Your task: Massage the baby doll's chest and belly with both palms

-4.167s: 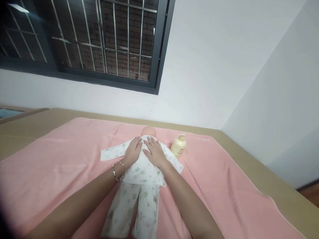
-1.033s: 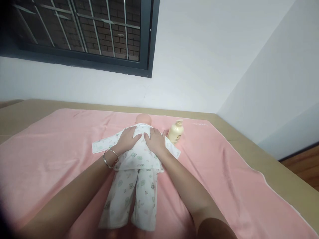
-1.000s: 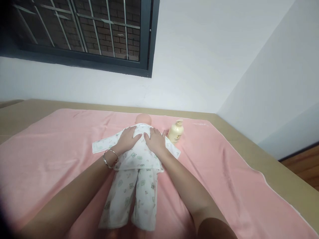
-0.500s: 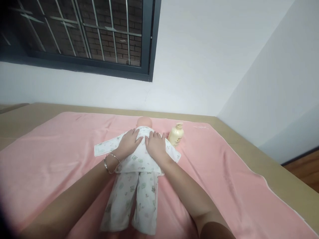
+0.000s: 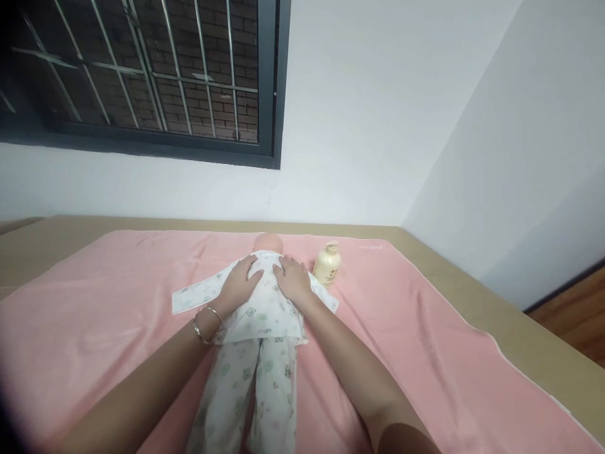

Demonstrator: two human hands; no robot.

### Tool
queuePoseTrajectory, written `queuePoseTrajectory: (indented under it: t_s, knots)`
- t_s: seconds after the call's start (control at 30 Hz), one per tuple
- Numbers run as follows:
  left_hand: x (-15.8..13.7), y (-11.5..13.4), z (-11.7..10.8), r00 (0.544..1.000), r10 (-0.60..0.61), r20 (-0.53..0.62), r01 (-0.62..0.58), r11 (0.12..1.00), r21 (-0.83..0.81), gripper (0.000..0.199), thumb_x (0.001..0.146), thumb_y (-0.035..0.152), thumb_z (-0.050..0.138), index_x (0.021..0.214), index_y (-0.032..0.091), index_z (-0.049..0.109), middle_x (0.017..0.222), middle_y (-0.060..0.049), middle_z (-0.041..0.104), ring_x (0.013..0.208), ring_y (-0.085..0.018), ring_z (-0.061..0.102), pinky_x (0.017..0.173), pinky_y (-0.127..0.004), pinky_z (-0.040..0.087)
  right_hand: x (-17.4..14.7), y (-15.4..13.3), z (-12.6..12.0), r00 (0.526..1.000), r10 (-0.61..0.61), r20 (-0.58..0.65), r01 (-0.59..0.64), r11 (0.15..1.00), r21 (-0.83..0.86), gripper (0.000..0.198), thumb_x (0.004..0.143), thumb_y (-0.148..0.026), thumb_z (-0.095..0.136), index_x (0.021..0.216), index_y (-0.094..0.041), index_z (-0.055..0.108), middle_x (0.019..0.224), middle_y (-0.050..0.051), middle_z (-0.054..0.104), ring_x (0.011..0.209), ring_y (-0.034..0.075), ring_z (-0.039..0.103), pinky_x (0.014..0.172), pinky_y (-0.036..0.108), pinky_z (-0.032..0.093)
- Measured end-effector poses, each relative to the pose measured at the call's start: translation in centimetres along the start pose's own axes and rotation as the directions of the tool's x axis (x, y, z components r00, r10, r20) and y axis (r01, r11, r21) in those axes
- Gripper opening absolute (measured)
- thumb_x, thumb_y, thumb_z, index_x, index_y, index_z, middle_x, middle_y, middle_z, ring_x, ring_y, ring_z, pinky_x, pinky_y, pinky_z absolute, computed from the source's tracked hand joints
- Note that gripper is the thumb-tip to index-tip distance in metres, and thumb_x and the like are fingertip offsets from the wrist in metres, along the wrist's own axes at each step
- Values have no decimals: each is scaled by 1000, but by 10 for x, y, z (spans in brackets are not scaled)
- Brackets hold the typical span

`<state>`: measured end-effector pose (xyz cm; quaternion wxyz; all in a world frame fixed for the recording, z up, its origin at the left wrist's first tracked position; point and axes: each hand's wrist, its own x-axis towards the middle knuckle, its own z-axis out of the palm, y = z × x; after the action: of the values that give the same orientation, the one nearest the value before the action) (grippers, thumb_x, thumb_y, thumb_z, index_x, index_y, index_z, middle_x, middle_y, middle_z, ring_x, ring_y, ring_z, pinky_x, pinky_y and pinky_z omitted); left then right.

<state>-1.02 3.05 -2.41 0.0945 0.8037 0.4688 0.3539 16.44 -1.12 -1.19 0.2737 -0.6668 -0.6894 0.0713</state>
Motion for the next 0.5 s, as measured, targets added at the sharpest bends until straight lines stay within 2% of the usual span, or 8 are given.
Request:
queuePoseTrajectory:
  t_s: [0.13,0.27,0.37,0.5]
  knots:
    - [3,-15,6,993,-110,48,107,992,69,56,96,46,43,137,9,50,148,-18,49,140,-31,42,116,-45,33,5,10,7,995,87,47,-84,995,-48,61,101,-53,26,147,-18,43,157,13,36,146,32,28,117,56,14]
    - [0,-2,-3,991,-95,93,74,976,206,56,98,42,36,136,4,50,146,-23,49,138,-33,43,114,-46,33,-3,-3,4,999,31,19,-28,990,-140,56,104,-41,22,145,-13,45,154,16,39,145,33,30,116,54,18]
    - [-8,23,-11,993,-6,114,-27,958,287,43,94,27,41,127,6,58,136,-21,58,132,-32,51,112,-47,35,-18,-24,-1,995,-95,36,101,977,-190,51,101,-27,27,145,-7,45,150,18,44,141,31,37,116,47,23]
    - [-17,45,-13,976,185,117,-203,965,166,40,88,13,40,120,12,65,132,-14,64,128,-24,55,116,-38,34,-36,-45,-8,966,-236,104,253,944,-210,56,91,-16,42,146,-5,43,149,19,45,140,29,39,118,40,22]
